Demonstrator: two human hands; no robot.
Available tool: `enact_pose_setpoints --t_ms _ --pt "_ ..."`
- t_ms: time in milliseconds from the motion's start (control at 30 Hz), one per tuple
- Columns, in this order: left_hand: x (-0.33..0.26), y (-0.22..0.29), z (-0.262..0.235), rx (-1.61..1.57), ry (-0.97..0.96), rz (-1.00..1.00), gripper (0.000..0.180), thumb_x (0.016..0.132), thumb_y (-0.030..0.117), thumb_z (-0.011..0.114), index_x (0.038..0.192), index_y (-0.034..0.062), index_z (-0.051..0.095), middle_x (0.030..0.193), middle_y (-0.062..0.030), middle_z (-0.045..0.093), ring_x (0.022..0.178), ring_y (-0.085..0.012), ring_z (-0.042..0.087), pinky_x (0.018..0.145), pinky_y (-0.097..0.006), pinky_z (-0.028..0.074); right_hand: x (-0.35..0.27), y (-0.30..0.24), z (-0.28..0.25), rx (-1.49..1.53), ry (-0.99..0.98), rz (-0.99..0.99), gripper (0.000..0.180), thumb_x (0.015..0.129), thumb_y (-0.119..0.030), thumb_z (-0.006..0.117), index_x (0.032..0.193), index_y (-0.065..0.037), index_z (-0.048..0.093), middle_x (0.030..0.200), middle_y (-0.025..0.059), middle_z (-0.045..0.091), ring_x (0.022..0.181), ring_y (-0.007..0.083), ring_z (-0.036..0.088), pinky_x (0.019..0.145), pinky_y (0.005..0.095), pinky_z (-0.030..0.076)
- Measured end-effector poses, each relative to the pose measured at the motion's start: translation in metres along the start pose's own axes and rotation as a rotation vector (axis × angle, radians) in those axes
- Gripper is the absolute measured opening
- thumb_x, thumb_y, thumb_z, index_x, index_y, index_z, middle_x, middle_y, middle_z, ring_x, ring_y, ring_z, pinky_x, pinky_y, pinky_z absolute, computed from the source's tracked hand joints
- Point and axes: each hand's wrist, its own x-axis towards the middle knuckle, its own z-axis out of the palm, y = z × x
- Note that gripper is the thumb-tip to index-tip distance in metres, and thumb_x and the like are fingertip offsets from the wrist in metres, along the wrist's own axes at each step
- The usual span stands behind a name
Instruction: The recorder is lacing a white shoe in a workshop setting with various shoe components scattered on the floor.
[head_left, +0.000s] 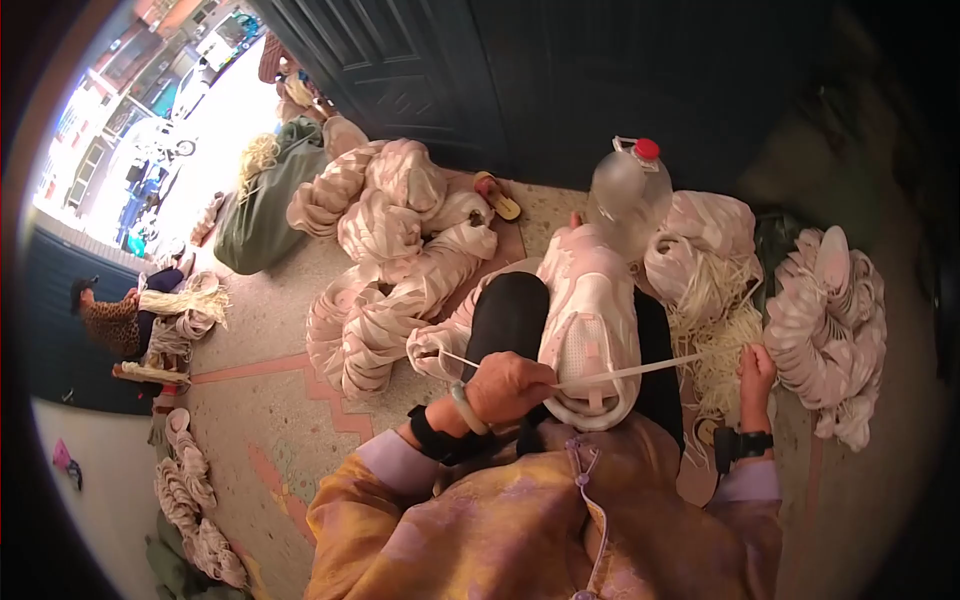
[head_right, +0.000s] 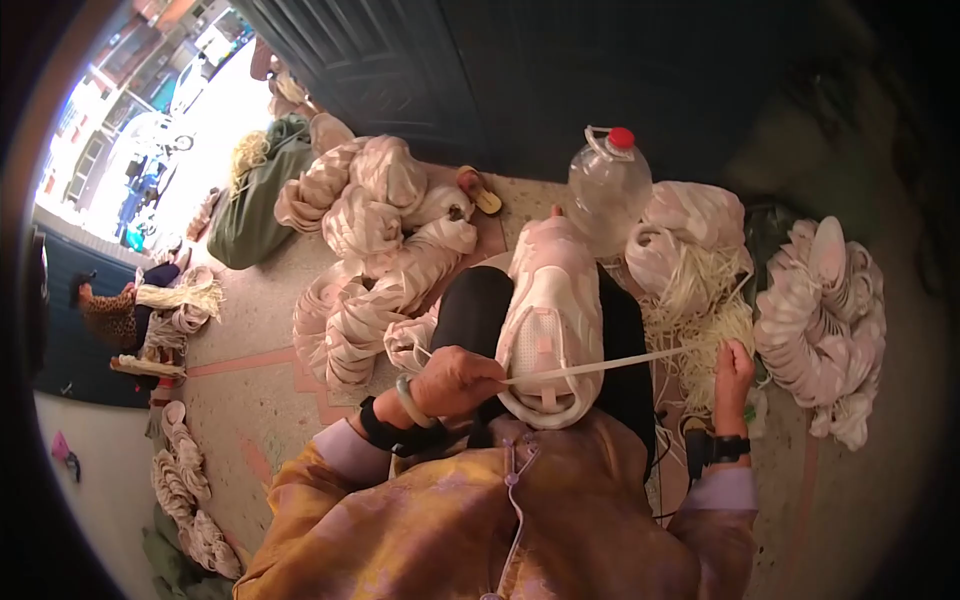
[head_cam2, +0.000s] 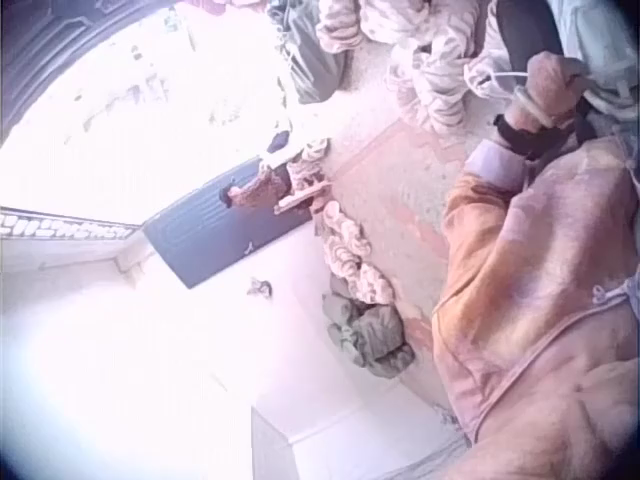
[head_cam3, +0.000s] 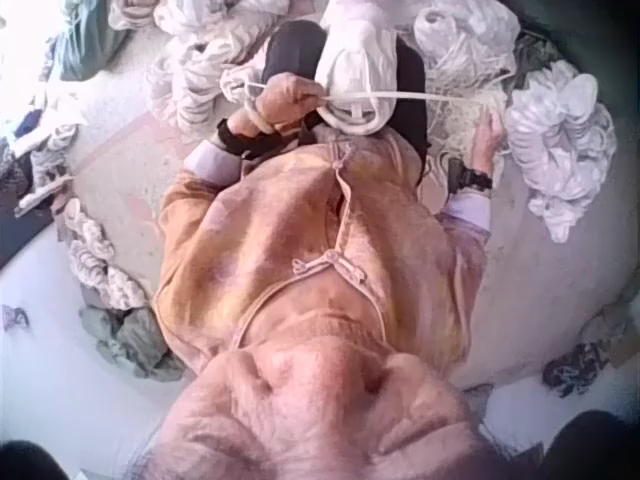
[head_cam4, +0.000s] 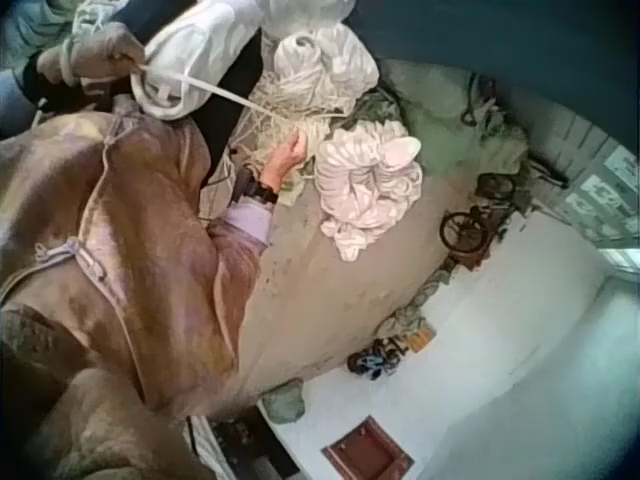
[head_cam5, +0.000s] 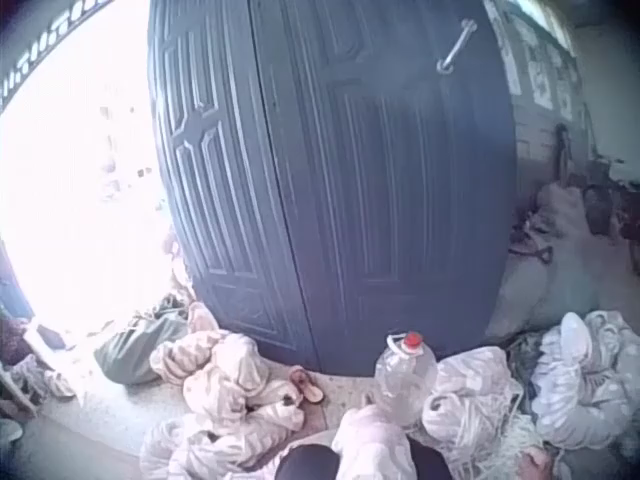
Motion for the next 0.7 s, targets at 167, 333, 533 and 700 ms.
enact_pose_setpoints --t_ms 167,333,533,700 --pt "0.012 0.001 0.009 -0.008 -0.014 -0.066 0.007 0.077 0.013 0.064 0.075 0.0063 0.062 0.063 -0.0119 0.059 0.062 -0.0312 0.061 0.054 -0.036 0.047 0.013 0.042 -0.014 -0.123 0.116 0.076 0.023 0.09 -0.016 0.056 0.072 -0.001 0.051 0.055 -0.0016 0.039 0.049 0.0066 0.034 0.046 0.0262 0.031" --pt "0.028 0.002 0.016 0.018 0.037 -0.034 0.007 0.077 0.013 0.063 0.077 0.006 0.063 0.064 -0.0131 0.06 0.063 -0.0308 0.061 0.055 -0.036 0.048 0.015 0.079 -0.005 -0.548 -0.017 -0.043 0.017 0.084 -0.013 0.06 0.091 0.002 0.057 0.076 0.0085 0.056 0.069 0.0193 0.054 0.061 0.0331 0.043" --pt "0.034 0.008 0.022 0.115 0.094 -0.019 0.009 0.077 0.015 0.062 0.079 0.0069 0.064 0.064 -0.0124 0.06 0.063 -0.0307 0.061 0.055 -0.038 0.047 -0.04 -0.129 0.074 -0.452 -0.425 -0.515 0.043 0.075 -0.033 0.067 0.1 0.0 0.056 0.092 0.0167 0.059 0.086 0.034 0.058 0.074 0.0406 0.047" --pt "0.026 0.014 0.019 0.234 0.111 0.047 0.009 0.078 0.019 0.062 0.079 0.01 0.064 0.067 -0.0075 0.059 0.064 -0.0279 0.06 0.057 -0.037 0.047 -0.072 -0.168 0.088 -0.476 -0.528 -0.639 0.054 0.072 -0.046 0.067 0.094 0.001 0.054 0.082 0.0164 0.057 0.077 0.0327 0.059 0.066 0.0402 0.048"
